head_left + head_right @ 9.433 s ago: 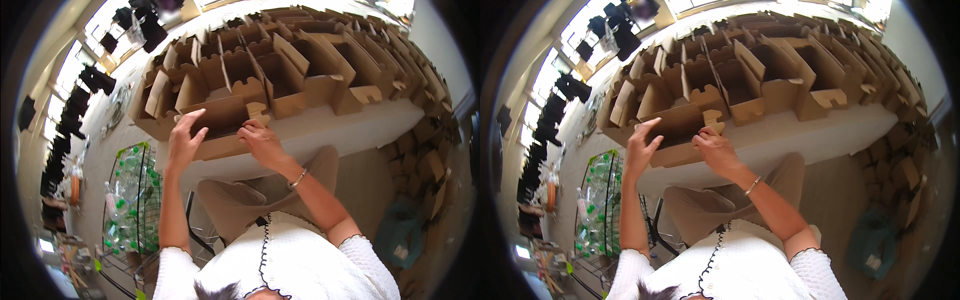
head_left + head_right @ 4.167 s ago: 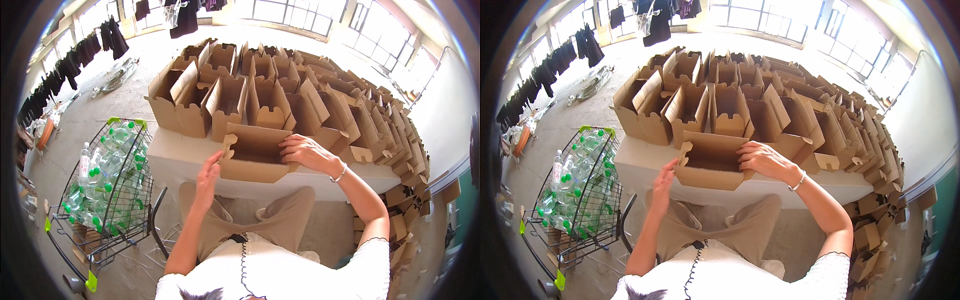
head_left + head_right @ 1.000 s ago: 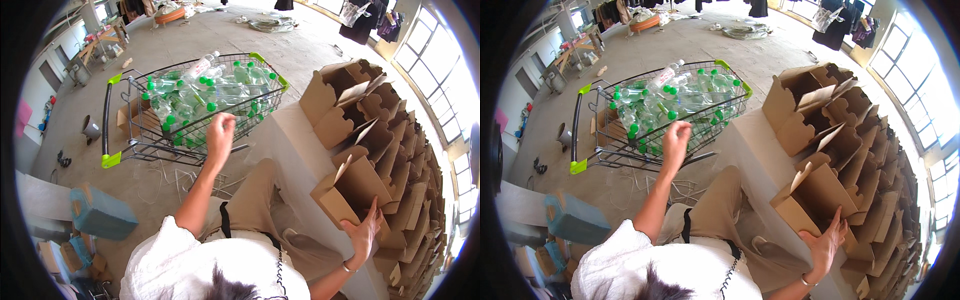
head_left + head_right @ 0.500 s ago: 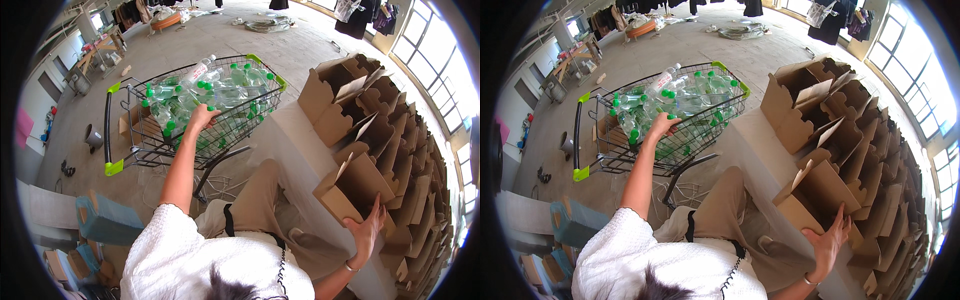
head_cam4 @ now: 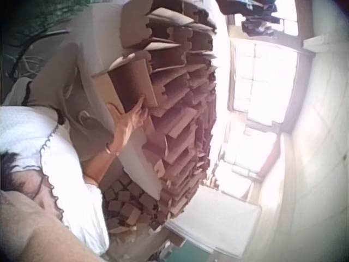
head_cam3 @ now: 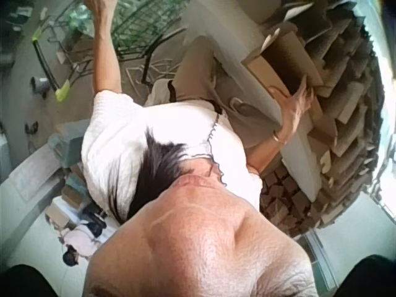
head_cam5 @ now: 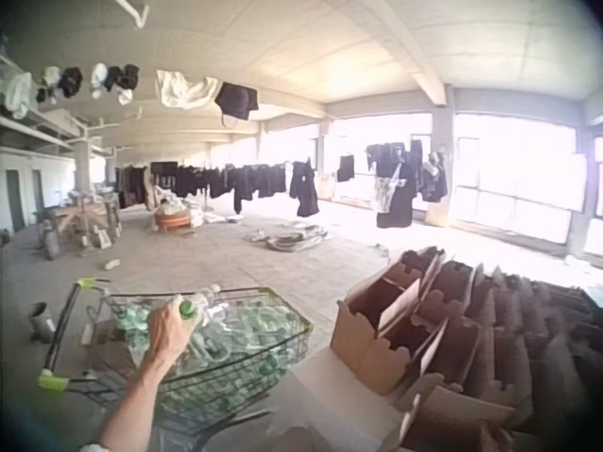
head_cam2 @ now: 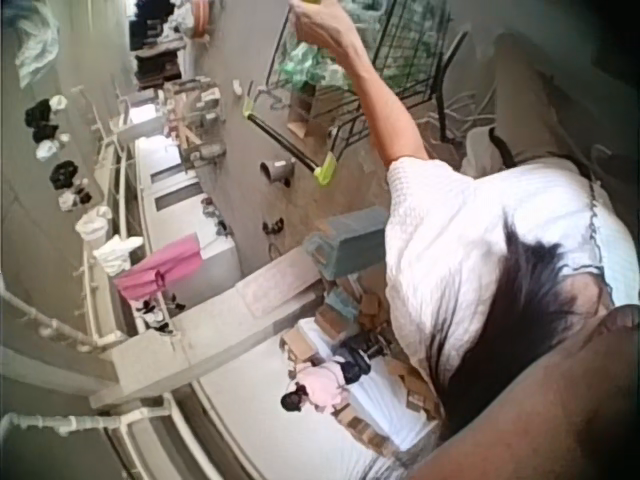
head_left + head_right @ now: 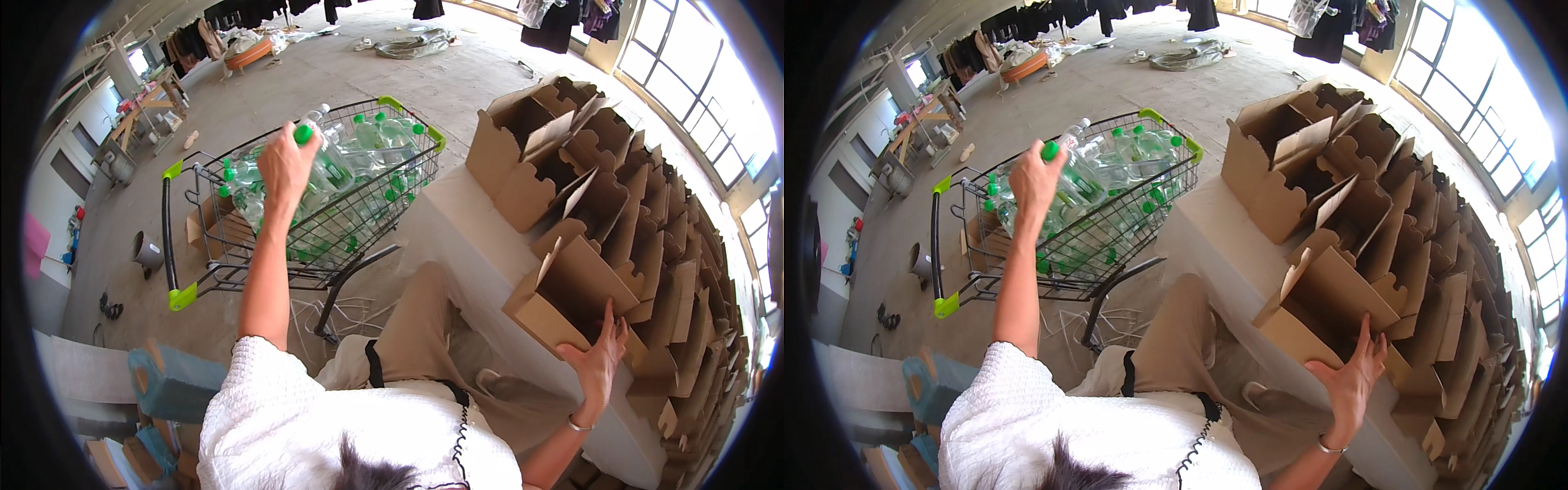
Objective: The person places plastic bottles from a shopping cart into cardboard dividers within boxes on a table, occasionally moving boxes aside.
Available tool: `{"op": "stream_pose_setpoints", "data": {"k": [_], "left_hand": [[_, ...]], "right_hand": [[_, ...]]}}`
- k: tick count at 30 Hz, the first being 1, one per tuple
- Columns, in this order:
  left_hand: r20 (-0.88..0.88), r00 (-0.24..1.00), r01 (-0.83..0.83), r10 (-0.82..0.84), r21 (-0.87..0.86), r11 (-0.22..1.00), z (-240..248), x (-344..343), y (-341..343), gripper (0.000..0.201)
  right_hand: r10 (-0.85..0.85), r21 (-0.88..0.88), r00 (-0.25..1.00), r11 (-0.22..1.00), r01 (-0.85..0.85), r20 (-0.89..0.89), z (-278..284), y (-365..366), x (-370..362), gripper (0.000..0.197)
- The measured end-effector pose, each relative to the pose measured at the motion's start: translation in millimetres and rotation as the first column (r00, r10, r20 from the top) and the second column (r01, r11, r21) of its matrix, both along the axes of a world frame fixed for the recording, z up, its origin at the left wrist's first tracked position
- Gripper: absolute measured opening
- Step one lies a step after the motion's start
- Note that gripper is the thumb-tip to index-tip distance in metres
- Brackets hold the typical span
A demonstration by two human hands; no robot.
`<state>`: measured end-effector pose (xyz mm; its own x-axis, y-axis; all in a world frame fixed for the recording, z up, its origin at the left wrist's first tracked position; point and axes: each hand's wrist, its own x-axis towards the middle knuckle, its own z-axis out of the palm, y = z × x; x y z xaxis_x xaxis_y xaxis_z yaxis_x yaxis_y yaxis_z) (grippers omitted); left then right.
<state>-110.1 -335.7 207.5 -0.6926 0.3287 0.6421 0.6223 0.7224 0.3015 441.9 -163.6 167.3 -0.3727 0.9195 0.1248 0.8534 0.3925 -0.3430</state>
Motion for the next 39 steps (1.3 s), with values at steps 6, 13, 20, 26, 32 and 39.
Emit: {"op": "stream_pose_setpoints", "data": {"k": [6, 13, 20, 26, 32, 39], "left_hand": [[-0.254, 0.965, -0.035, 0.064, 0.116, 0.993, 54, -11, -41, 0.048], [-0.019, 0.994, 0.108, -0.109, 0.382, 0.918, -41, -76, -68, 0.037], [0.150, 0.983, 0.033, -0.108, 0.430, 0.902, -63, -53, -38, 0.058], [0.093, 0.981, 0.148, -0.167, 0.185, 0.971, -73, -31, -13, 0.073], [0.289, 0.955, 0.160, -0.069, -0.304, 0.939, -126, -79, -27, 0.080], [0.048, 0.931, 0.349, -0.361, 0.160, 0.923, -95, -44, 4, 0.071]], "right_hand": [[-0.035, -0.013, 0.999, 0.999, 0.034, -0.018, -4, -1, 2, 0.131], [0.004, 0.019, 0.999, 1.000, -0.003, -0.040, -3, -1, 1, 0.130], [-0.008, 0.012, 0.999, 1.000, 0.009, -0.041, -2, -2, 7, 0.127], [0.015, 0.038, 0.999, 0.999, -0.013, -0.036, -4, 1, 10, 0.125], [0.039, 0.064, 0.994, 0.997, -0.033, -0.099, -5, 4, 13, 0.123], [0.028, 0.017, 0.989, 1.000, -0.026, -0.147, -6, 8, 22, 0.124]]}}
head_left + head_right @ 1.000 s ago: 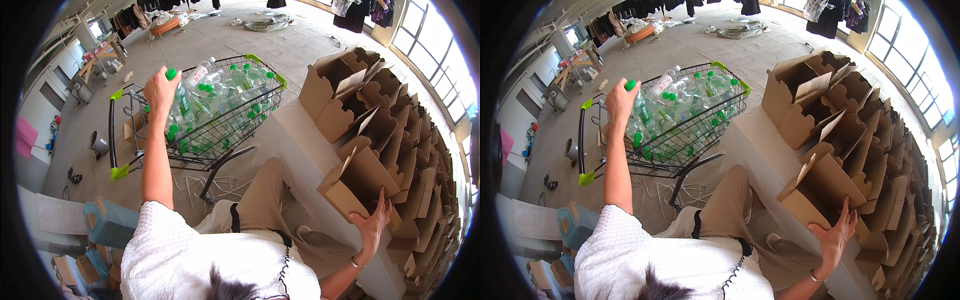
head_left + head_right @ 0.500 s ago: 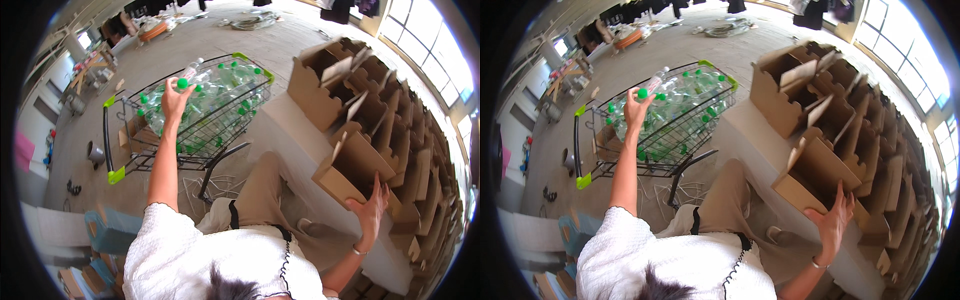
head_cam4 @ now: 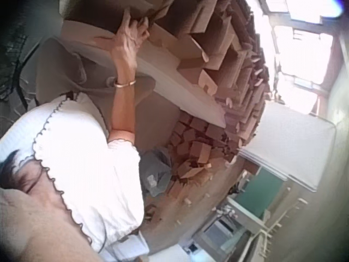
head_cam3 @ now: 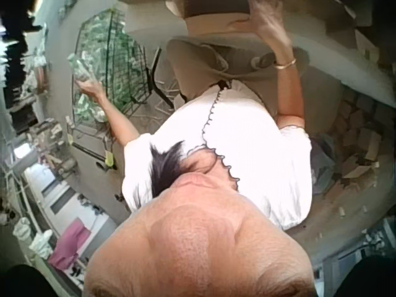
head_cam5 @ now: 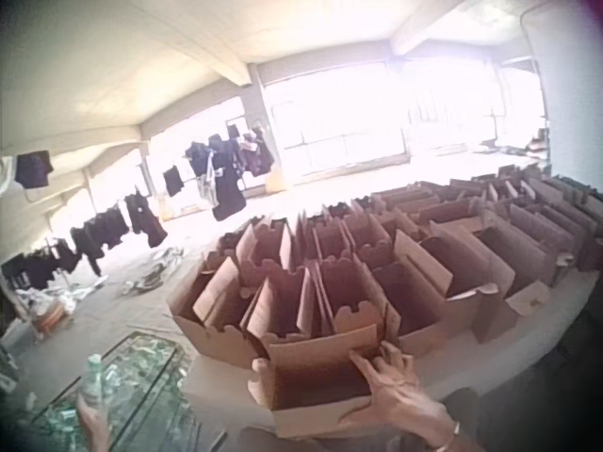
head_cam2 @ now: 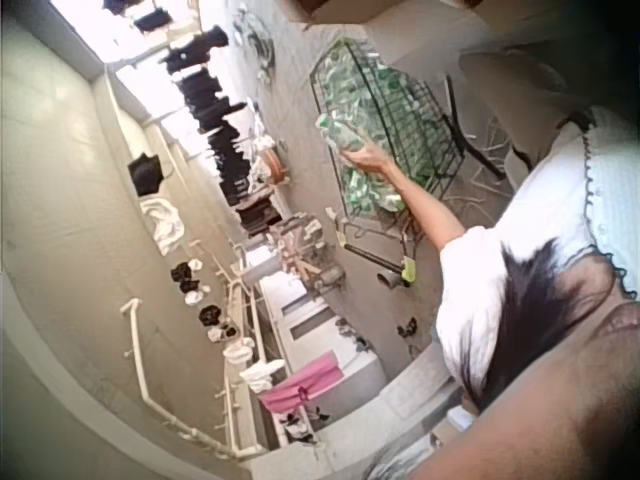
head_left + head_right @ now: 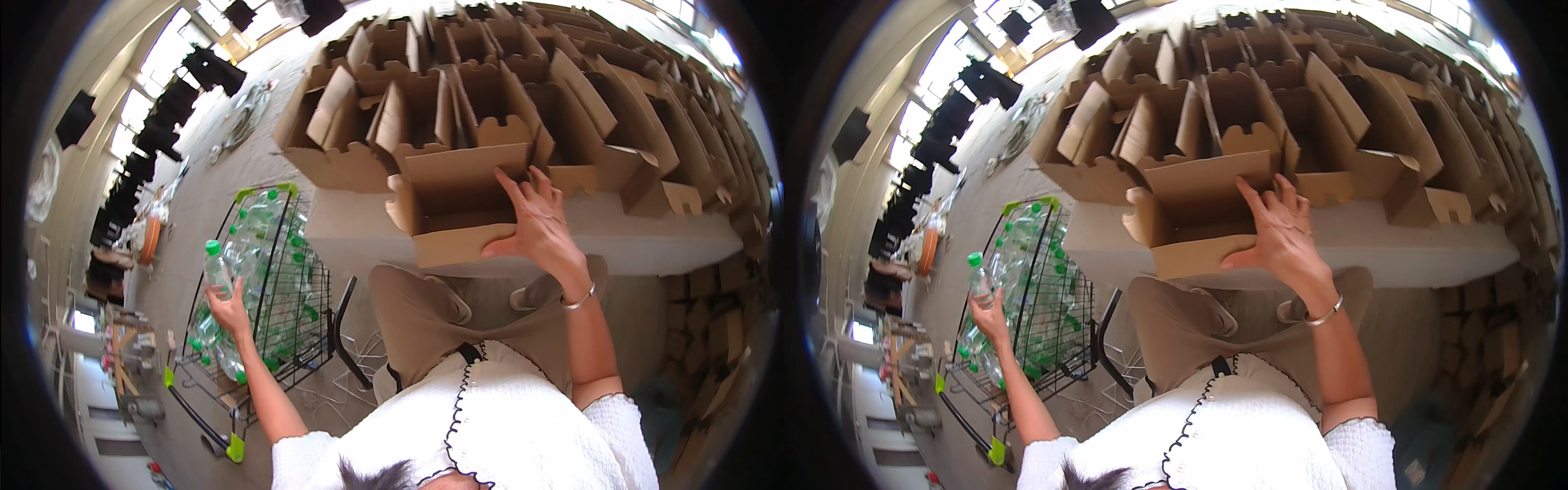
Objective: The person places plastic bottles from a shopping cart into cardboard dividers within boxes on a table, occasionally moving boxes aside.
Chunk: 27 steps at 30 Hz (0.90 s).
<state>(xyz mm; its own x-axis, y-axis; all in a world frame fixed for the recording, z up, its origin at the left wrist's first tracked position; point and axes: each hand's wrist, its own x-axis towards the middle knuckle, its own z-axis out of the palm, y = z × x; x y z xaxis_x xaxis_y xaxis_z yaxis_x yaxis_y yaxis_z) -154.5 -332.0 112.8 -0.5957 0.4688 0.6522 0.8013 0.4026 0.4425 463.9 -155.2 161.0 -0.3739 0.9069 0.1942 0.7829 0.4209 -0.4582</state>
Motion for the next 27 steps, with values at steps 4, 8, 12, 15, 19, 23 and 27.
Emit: {"op": "stream_pose_setpoints", "data": {"k": [4, 8, 12, 15, 19, 23, 27], "left_hand": [[0.161, 0.863, 0.429, -0.478, 0.262, 0.864, 65, 117, 42, 0.069], [0.300, 0.483, 0.597, -0.823, 0.576, 0.559, 96, 234, 73, 0.085], [0.356, 0.031, 0.655, -0.934, 0.698, 0.288, 114, 337, 100, 0.100], [0.352, -0.115, 0.724, -0.929, 0.670, 0.164, 114, 381, 123, 0.089], [0.418, -0.171, 0.822, -0.892, 0.559, 0.104, 100, 411, 162, 0.075], [0.509, -0.103, 0.907, -0.854, 0.401, 0.130, 84, 408, 186, 0.070], [0.574, -0.011, 0.942, -0.819, 0.279, 0.183, 77, 399, 199, 0.066]], "right_hand": [[-0.017, 0.009, 1.000, 1.000, 0.017, 0.004, -3, -2, 3, 0.126], [-0.021, 0.006, 1.000, 1.000, 0.021, 0.008, -8, -2, 4, 0.127], [-0.021, 0.040, 0.997, 0.999, 0.023, -0.068, -15, 3, 9, 0.126], [-0.042, 0.052, 0.975, 0.997, 0.055, -0.217, -35, 8, 4, 0.129], [-0.061, 0.068, 0.940, 0.994, 0.088, -0.336, -44, 1, 4, 0.133], [-0.036, 0.136, 0.936, 0.987, 0.088, -0.350, -47, -2, 2, 0.135], [-0.034, 0.152, 0.933, 0.984, 0.094, -0.358, -48, -2, 3, 0.138]]}}
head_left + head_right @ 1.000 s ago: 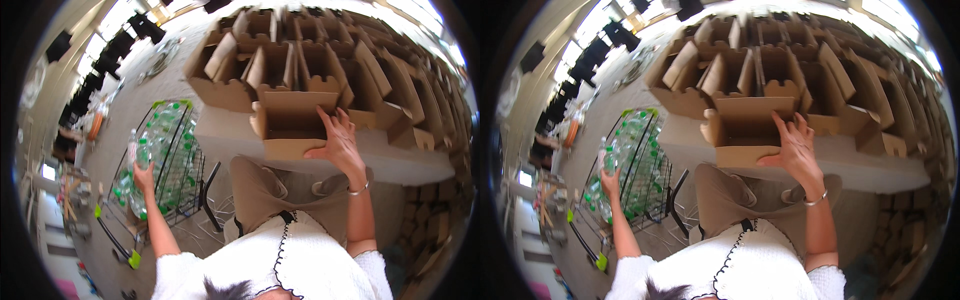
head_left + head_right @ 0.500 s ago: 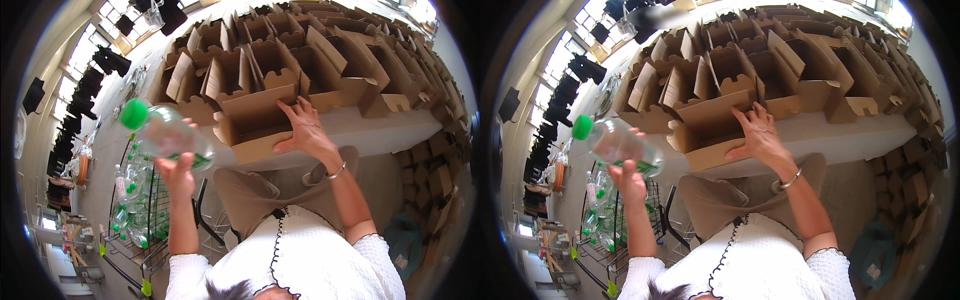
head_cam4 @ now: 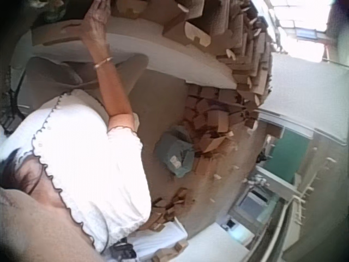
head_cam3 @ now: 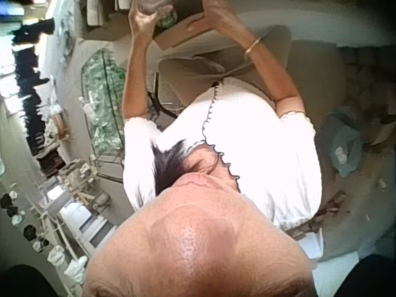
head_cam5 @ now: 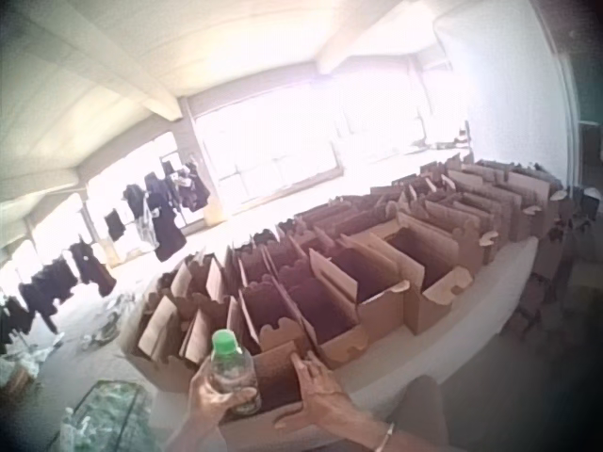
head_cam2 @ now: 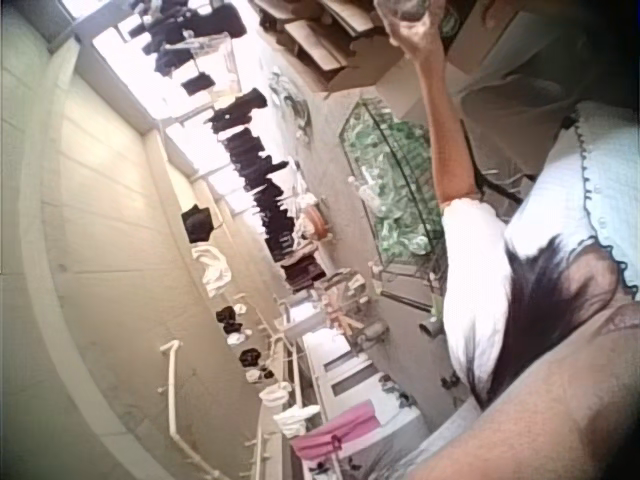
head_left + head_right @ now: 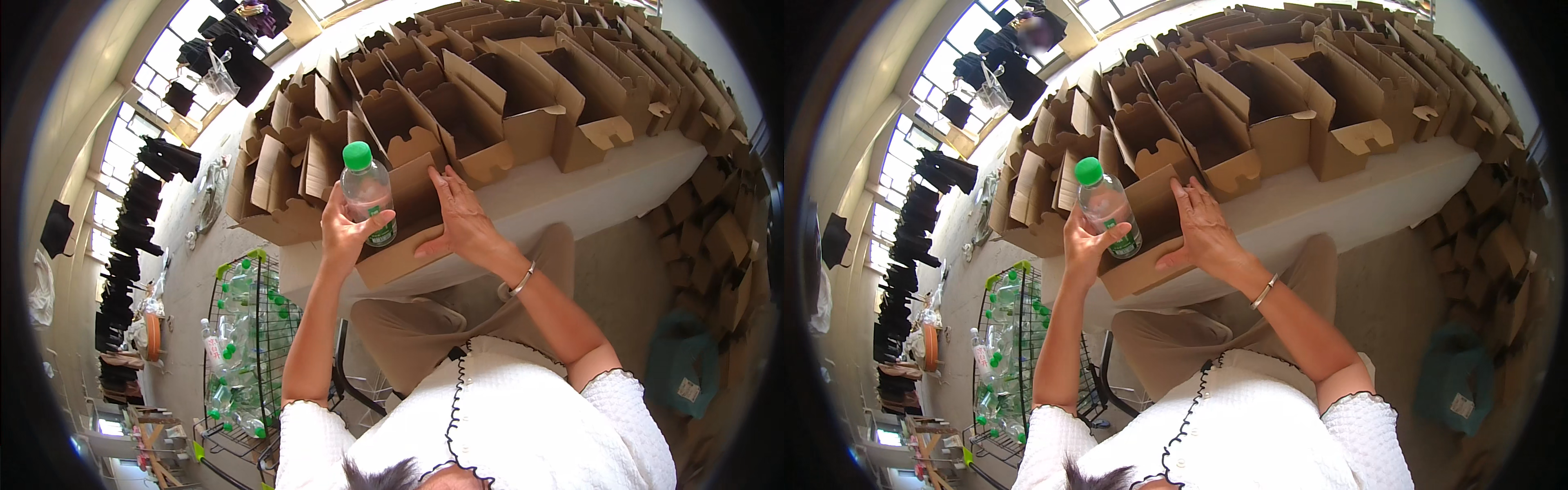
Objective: The person places plastic bottles from a shopping cart into cardboard dividers within boxes on a table, occasionally moving boxes aside.
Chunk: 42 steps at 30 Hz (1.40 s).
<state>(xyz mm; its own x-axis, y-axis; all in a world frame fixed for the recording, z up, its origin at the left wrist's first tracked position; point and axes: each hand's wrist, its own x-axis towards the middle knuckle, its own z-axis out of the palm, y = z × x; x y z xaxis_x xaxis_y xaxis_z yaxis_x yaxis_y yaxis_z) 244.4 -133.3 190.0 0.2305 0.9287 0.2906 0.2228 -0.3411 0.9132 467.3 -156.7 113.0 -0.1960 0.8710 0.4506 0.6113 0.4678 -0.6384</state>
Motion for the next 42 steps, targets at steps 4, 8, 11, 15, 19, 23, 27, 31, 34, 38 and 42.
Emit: {"op": "stream_pose_setpoints", "data": {"k": [4, 8, 11, 15, 19, 23, 27, 31, 34, 38, 42], "left_hand": [[-0.328, 0.945, 0.001, -0.002, -0.002, 1.000, 3, -10, 3, 0.061], [-0.568, 0.822, 0.028, -0.033, -0.017, 0.999, 17, 12, -8, 0.063], [-0.662, 0.749, 0.013, -0.029, -0.028, 1.000, 13, 13, -2, 0.068], [-0.746, 0.662, 0.027, -0.073, -0.074, 0.997, 12, 13, 9, 0.067], [-0.805, 0.584, 0.019, -0.099, -0.108, 0.994, 14, 17, 16, 0.068], [-0.875, 0.445, 0.014, -0.192, -0.208, 0.978, 13, 21, 20, 0.065], [-0.903, 0.369, 0.074, -0.219, -0.206, 0.976, -10, 6, 23, 0.054], [-0.895, 0.408, 0.069, -0.178, -0.165, 0.984, -10, 1, 20, 0.051], [-0.823, 0.551, 0.019, 0.134, 0.173, 0.985, -8, -11, -3, 0.042], [-0.668, 0.701, -0.133, 0.249, 0.221, 0.966, 1, -20, -48, 0.026], [-0.398, 0.786, -0.246, 0.473, 0.501, 0.830, -7, -28, -83, 0.022]], "right_hand": [[-0.014, -0.010, 0.999, 1.000, 0.014, 0.038, -2, 0, -2, 0.140], [-0.030, -0.021, 0.998, 0.999, 0.031, 0.052, -4, 1, -3, 0.144], [-0.039, -0.037, 0.998, 0.998, 0.041, 0.045, -3, 1, -3, 0.148], [-0.037, -0.079, 0.999, 0.996, 0.039, 0.025, -5, 0, -5, 0.152], [-0.049, -0.097, 0.998, 0.994, 0.045, -0.036, -5, -1, -6, 0.152], [-0.039, -0.004, 0.997, 0.999, 0.039, -0.061, -16, 2, -14, 0.153], [0.000, -0.032, 0.998, 0.999, -0.002, -0.060, -11, -1, -24, 0.153], [-0.007, -0.090, 0.998, 0.996, 0.001, -0.067, -5, 3, -23, 0.154], [-0.017, -0.084, 0.999, 0.996, 0.014, -0.034, -5, 4, -24, 0.153], [0.001, -0.099, 1.000, 0.995, -0.001, -0.008, -2, 1, -21, 0.151], [-0.005, -0.065, 0.996, 0.998, 0.010, 0.085, 4, 1, -22, 0.132]]}}
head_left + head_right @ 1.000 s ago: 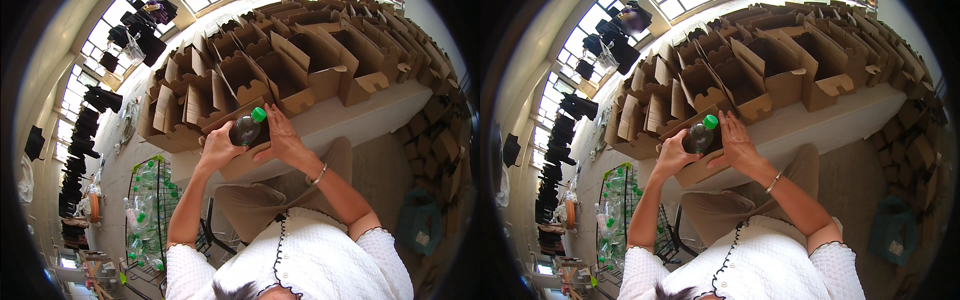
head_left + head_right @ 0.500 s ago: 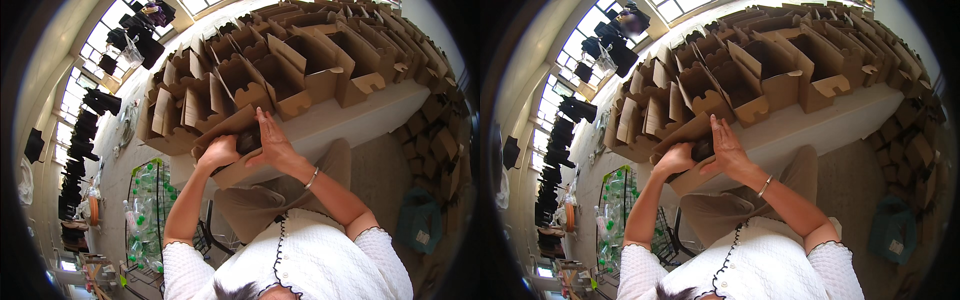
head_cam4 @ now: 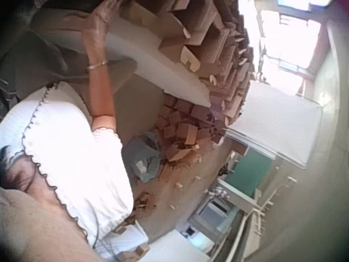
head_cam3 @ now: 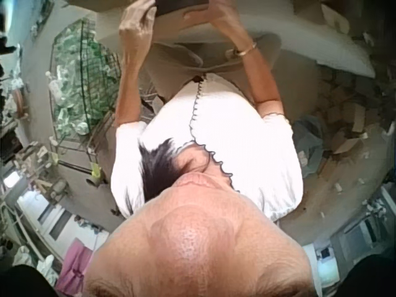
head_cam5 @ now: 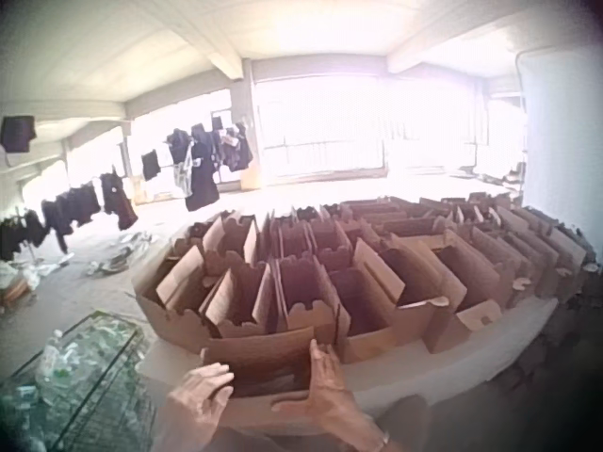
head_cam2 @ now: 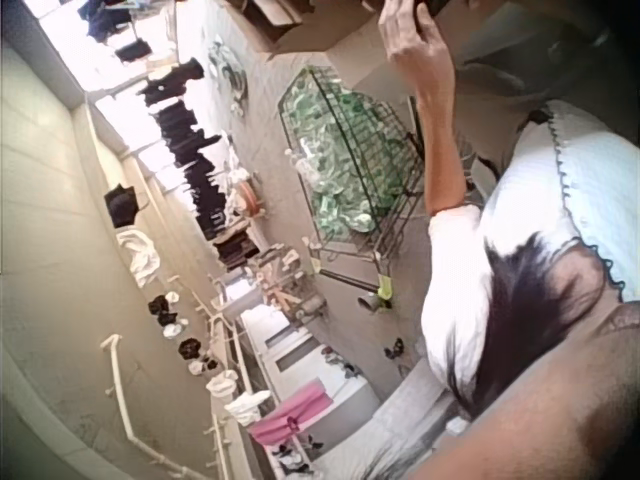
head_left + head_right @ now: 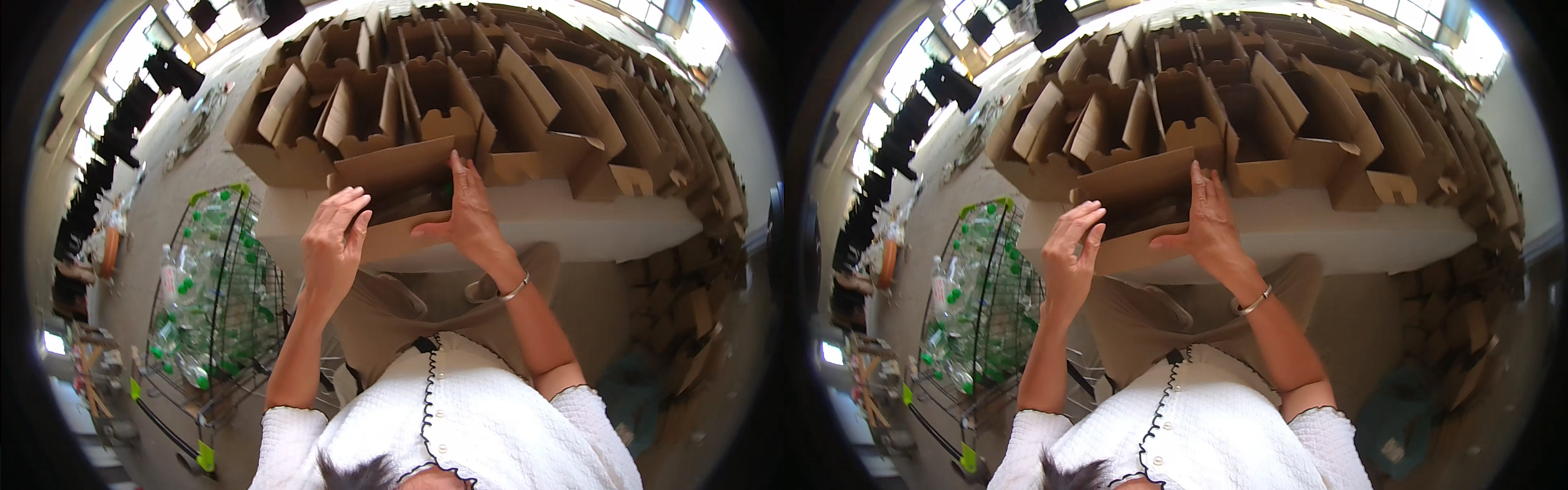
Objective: The person places plastic bottles from a shopping cart into cardboard dividers within boxes on a table, occasionally moving boxes aside.
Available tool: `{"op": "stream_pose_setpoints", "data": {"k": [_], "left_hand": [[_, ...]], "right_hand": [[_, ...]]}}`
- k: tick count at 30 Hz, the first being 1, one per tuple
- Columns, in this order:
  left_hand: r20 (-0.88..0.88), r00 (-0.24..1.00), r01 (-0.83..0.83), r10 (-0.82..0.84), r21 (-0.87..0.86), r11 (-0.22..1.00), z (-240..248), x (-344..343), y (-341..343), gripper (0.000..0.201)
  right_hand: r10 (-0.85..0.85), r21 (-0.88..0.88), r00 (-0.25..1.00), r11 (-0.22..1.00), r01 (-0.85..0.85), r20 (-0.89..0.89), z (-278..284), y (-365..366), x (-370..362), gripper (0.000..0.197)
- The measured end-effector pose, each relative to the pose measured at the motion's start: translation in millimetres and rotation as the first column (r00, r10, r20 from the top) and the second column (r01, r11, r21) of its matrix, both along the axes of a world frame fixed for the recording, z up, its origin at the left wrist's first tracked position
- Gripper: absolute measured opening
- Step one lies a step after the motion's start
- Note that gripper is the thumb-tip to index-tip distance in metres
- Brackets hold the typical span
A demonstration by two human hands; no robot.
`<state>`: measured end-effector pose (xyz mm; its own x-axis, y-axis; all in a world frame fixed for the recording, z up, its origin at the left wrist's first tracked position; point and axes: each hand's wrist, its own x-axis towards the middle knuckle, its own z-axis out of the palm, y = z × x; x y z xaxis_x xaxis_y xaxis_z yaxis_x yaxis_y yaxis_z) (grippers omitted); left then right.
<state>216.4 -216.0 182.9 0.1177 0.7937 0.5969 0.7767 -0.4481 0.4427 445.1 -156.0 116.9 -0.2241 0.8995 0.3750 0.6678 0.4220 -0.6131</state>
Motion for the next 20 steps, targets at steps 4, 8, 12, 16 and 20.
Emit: {"op": "stream_pose_setpoints", "data": {"k": [4, 8, 12, 16, 20], "left_hand": [[0.104, 0.994, -0.027, 0.024, 0.023, 0.999, -34, -15, -29, 0.031], [0.270, 0.953, -0.141, 0.135, 0.004, 0.990, -64, -5, -57, 0.076], [0.661, 0.716, 0.031, 0.224, -0.352, 0.936, -87, -2, -54, 0.099], [0.602, 0.787, 0.095, 0.136, -0.335, 0.937, -106, -14, -31, 0.104], [0.647, 0.763, 0.241, 0.011, -0.300, 0.923, -130, -29, -2, 0.111]], "right_hand": [[0.055, 0.050, 0.960, 0.996, -0.071, 0.276, 6, 0, 7, 0.093], [0.085, 0.047, 0.888, 0.992, -0.119, 0.451, 26, 0, 9, 0.081], [0.162, -0.107, 0.785, 0.987, -0.122, 0.598, 41, 9, 5, 0.088], [0.263, -0.287, 0.656, 0.955, -0.074, 0.708, 50, 22, -1, 0.083], [0.282, -0.278, 0.728, 0.952, -0.131, 0.625, 48, 23, 4, 0.081]]}}
